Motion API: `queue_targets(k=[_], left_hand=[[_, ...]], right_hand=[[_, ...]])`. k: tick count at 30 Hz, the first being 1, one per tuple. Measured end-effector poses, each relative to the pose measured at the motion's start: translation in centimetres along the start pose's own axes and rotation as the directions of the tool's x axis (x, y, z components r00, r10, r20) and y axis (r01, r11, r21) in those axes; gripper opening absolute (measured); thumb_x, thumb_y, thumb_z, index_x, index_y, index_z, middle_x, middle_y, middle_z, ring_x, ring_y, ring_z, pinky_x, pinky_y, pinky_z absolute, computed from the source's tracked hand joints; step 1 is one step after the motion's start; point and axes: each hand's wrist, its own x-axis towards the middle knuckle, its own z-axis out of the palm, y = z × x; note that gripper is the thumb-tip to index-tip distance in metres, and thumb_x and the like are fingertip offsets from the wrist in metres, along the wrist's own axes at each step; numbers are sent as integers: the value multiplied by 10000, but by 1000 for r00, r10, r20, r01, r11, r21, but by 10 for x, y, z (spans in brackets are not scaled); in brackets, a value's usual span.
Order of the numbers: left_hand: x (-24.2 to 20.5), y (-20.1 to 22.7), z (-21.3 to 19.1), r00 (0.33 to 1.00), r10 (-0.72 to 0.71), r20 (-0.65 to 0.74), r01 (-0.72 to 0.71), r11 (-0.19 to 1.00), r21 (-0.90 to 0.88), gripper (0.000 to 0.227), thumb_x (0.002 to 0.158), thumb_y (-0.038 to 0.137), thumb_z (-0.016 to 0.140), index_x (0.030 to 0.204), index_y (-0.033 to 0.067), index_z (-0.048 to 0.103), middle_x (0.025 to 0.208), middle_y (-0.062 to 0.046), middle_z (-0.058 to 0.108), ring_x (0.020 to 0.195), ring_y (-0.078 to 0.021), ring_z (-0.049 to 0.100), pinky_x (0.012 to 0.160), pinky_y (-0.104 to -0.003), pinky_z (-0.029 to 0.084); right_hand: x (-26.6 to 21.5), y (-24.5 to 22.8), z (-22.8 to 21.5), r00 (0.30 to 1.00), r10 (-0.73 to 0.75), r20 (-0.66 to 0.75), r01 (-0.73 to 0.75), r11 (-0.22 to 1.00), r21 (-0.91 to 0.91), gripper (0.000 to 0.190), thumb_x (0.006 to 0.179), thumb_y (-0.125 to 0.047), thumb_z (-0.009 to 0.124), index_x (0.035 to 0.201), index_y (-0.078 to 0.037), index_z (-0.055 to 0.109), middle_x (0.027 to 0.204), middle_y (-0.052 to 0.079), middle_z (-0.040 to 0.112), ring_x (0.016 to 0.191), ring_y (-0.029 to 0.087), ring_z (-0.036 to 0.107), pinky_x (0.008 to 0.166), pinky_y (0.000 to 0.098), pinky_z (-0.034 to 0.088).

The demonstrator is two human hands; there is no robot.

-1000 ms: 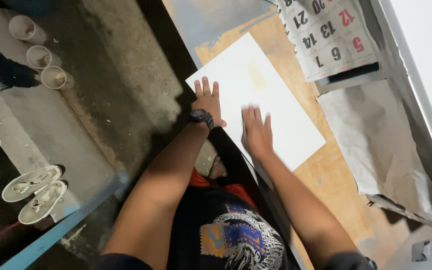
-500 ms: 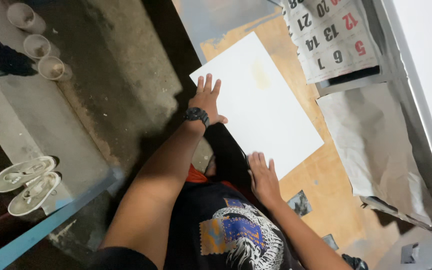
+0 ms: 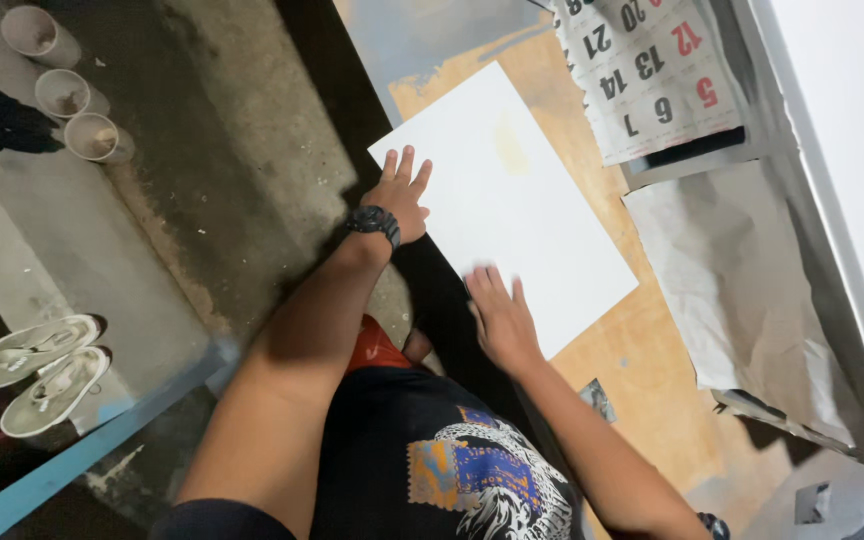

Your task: The person sands a white rectangular sheet on a wooden table using a sanding block. They hold the sheet with one hand and rub the surface with the block in the other hand, moving across different areas of the sheet.

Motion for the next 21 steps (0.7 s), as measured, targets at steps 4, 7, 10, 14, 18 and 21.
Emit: queue_targets(k=[4,7,10,14,18,21], left_hand=[[2,-4,1,1000,-14,10,14,1000,7,771,1152,322,488,1805,248,85,1865,-88,-114,1706,-336,-111,1354,-544,243],[3,2,2,999,-11,42,11,1000,17,757,1154,284,461,1806,238,81,1866,-98,-106,1706,-344,-116,1364,-525,213],[-1,1,-9,998,-23,64,21,999,32,737,1151,213,417,1806,239,80,1868,-98,-97,1707,-348,-111,1373,-509,198],[1,3,-18,998,-31,62,30,999,30,777,1125,135,425,1806,266,76,1868,-56,-106,1708,-324,-103,1368,-490,221],[3,2,-8,999,-20,46,18,999,28,694,1176,188,369,1808,260,90,1866,-82,-99,1707,-335,-100,1374,-477,226],[8,1,0,999,-27,45,26,999,24,690,1175,177,358,1804,261,90,1863,-87,-109,1704,-344,-104,1368,-497,232]], right_hand=[[-60,23,17,1000,-19,19,20,998,-57,551,1140,-298,499,1670,-148,484,1708,129,488,1625,329,378,1276,670,269],[-18,20,13,998,-55,12,56,994,-92,542,1139,-302,497,1661,-156,499,1702,122,502,1615,326,400,1274,669,287],[76,-2,-14,997,-80,17,82,993,-85,526,1152,-297,489,1662,-166,501,1711,111,500,1622,318,396,1279,693,281],[170,-31,-53,992,70,101,-70,998,4,582,1189,-364,402,1748,-208,355,1809,64,335,1685,281,246,1316,689,204],[92,-22,-33,999,28,42,-28,1000,12,546,1189,-288,398,1716,-144,419,1771,137,400,1659,331,321,1298,673,241],[-10,5,-9,999,-36,40,36,999,14,512,1159,-244,488,1655,-118,502,1694,167,505,1610,362,404,1263,698,293]])
